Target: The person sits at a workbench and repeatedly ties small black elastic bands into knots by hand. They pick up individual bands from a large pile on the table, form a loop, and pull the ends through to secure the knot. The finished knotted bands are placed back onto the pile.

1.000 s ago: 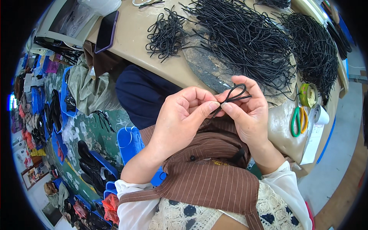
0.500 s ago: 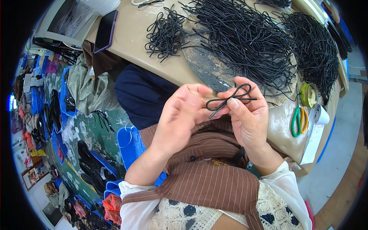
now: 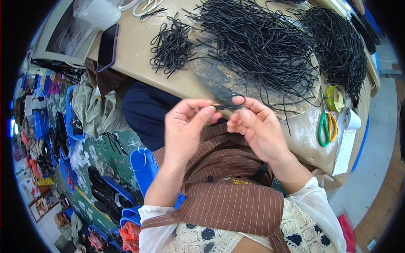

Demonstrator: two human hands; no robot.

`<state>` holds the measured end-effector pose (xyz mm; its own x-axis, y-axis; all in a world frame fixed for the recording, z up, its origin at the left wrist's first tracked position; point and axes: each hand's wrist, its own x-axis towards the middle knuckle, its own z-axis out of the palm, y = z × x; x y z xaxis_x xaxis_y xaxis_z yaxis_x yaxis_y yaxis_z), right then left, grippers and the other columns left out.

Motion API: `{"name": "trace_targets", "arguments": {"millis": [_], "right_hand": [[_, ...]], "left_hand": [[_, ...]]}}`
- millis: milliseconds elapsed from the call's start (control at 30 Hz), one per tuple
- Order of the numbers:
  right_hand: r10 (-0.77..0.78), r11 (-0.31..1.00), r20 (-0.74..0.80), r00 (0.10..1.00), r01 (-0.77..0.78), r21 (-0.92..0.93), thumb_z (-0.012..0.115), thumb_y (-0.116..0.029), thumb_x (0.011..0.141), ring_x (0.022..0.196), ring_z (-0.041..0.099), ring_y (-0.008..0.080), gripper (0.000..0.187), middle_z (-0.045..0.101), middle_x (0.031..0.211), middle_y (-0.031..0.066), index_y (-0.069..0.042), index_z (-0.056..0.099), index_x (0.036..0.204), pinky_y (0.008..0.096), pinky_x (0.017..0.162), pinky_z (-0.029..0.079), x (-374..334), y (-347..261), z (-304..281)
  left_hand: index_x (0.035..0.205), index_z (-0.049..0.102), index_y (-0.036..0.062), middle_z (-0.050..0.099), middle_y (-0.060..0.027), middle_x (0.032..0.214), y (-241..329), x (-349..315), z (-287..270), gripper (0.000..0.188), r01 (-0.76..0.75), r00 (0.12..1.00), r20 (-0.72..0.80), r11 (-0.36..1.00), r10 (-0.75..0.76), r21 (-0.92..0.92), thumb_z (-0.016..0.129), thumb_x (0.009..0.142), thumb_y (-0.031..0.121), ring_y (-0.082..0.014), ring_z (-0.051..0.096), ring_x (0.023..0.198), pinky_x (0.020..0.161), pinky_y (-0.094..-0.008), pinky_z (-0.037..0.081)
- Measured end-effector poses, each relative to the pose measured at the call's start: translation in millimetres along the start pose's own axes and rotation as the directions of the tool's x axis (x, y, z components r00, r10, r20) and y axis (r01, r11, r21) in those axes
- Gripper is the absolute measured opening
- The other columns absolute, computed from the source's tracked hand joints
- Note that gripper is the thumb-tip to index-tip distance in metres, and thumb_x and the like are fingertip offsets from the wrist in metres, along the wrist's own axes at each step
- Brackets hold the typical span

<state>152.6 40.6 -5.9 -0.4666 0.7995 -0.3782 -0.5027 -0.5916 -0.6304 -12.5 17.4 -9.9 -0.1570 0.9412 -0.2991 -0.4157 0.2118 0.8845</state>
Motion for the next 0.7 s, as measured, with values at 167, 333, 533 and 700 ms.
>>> {"name": "trace_targets", "arguments": {"millis": [167,333,533,700], "right_hand": [[-0.401,0.549,0.06,0.914,0.292,-0.783,0.058,-0.004,0.079,0.068,0.055,0.0084,0.017,0.06,0.08,0.0053,0.0,0.059,0.096,0.019,0.061,0.046,-22,-77,3],[-0.409,-0.076,0.286,0.867,0.279,-0.957,0.061,-0.013,0.076,0.063,0.056,0.0171,0.016,0.059,0.078,0.0074,-0.002,0.062,0.087,0.0256,0.058,0.046,26,-88,6],[-0.385,-0.54,0.462,0.799,0.211,-0.815,0.058,-0.009,0.072,0.072,0.057,0.029,0.007,0.055,0.081,0.0126,-0.002,0.059,0.073,0.0368,0.064,0.047,63,-62,1],[-0.235,-0.21,0.511,0.827,0.47,-0.857,0.056,-0.005,0.073,0.066,0.056,0.0261,0.005,0.056,0.073,0.0112,0.0,0.054,0.073,0.0342,0.058,0.043,6,-96,41]], "left_hand": [[0.098,0.056,-0.0032,0.06,-0.0065,0.078,55,45,-16,0.021,-0.194,0.969,-0.128,0.971,0.212,0.136,0.058,0.082,0.011,-0.0135,0.06,0.07,0.062,-0.0225,0.05],[0.103,0.06,0.0068,0.061,-0.0083,0.084,62,76,-15,0.027,-0.41,0.564,0.107,0.165,0.819,0.897,0.063,0.077,0.014,-0.011,0.056,0.062,0.054,-0.0227,0.045],[0.09,0.063,0.0058,0.061,-0.0068,0.098,1,37,29,0.02,-0.715,0.571,0.52,0.073,0.636,0.696,0.063,0.07,0.005,-0.0211,0.06,0.084,0.077,-0.0326,0.046],[0.096,0.064,0.0096,0.063,-0.0028,0.089,15,20,33,0.026,-0.748,0.412,0.585,-0.107,0.699,0.655,0.06,0.07,0.009,-0.0191,0.061,0.089,0.092,-0.0383,0.036]]}}
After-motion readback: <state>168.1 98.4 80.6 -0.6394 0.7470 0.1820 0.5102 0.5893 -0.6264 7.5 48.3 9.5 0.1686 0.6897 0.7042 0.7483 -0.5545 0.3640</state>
